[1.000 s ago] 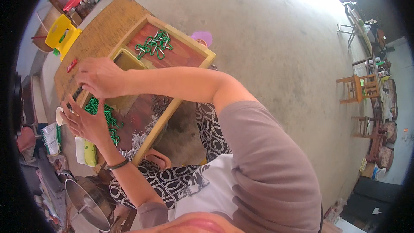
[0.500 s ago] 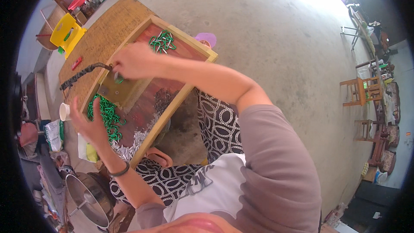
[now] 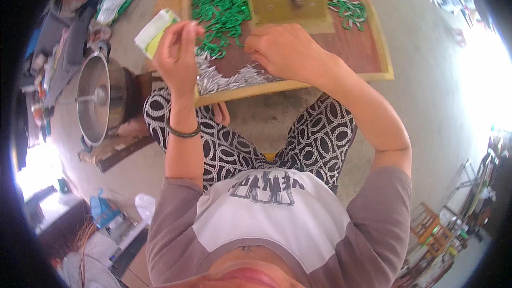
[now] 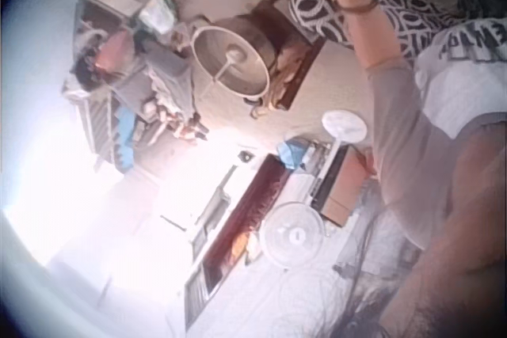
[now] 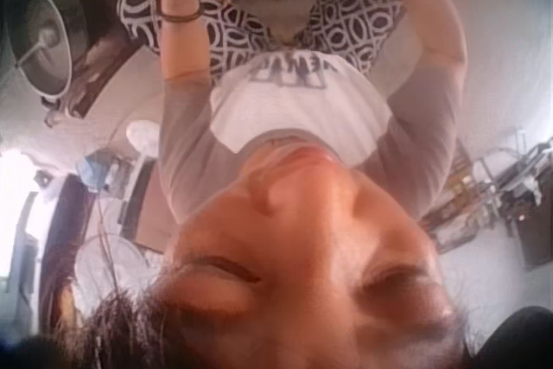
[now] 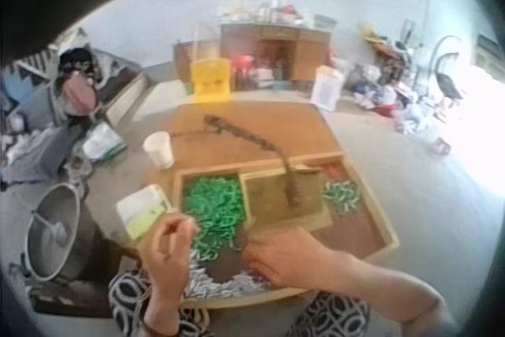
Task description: The person assembles green plastic hooks by threading a metal wire through a small plastic piece and attaching it to a larger green hook by hand.
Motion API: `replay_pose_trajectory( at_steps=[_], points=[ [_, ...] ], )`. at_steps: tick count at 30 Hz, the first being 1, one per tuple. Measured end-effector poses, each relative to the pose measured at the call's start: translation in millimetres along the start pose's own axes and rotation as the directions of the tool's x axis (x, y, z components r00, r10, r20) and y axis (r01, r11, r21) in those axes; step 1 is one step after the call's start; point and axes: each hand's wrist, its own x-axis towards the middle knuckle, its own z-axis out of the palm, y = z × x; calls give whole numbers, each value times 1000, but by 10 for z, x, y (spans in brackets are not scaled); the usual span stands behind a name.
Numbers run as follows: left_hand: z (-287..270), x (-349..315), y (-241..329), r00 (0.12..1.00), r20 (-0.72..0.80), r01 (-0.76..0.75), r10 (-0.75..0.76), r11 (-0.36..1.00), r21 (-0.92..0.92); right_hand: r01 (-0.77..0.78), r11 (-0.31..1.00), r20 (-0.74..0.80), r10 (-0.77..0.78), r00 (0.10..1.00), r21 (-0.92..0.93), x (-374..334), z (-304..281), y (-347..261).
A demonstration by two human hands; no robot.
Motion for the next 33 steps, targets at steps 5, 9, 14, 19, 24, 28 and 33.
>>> replay_pose_trajectory(
  at_steps=[5, 9, 14, 19, 24, 28, 33],
  points=[
    [-90, 13, -1, 1000, -9, -4, 3, 998, -55, 78, 995, 110, -71, 991, -60, 173, 230, -114],
    [-83, -10, 10, 1000, -17, 20, -22, 995, -101, 208, 977, 84, -204, 975, -37, 188, 370, -222],
    [-61, -18, 4, 1000, 1, 6, -6, 997, -83, 265, 957, 125, -250, 960, -121, 212, 444, -255],
    [-73, -23, 24, 999, 40, 14, -12, 999, -42, 277, 955, 166, -257, 952, -109, 249, 458, -202],
    [-55, -31, 57, 997, 81, 8, -10, 1000, 24, 76, 958, 213, -137, 967, 275, 245, 345, -142],
    [-16, -49, 88, 995, 90, 49, -49, 999, -5, -258, 737, 296, 82, 952, 624, 110, 173, 0],
    [65, -143, 151, 958, 251, 126, -141, 989, 75, -265, 338, 169, 287, 943, 903, -4, 37, 180]
  ],
)
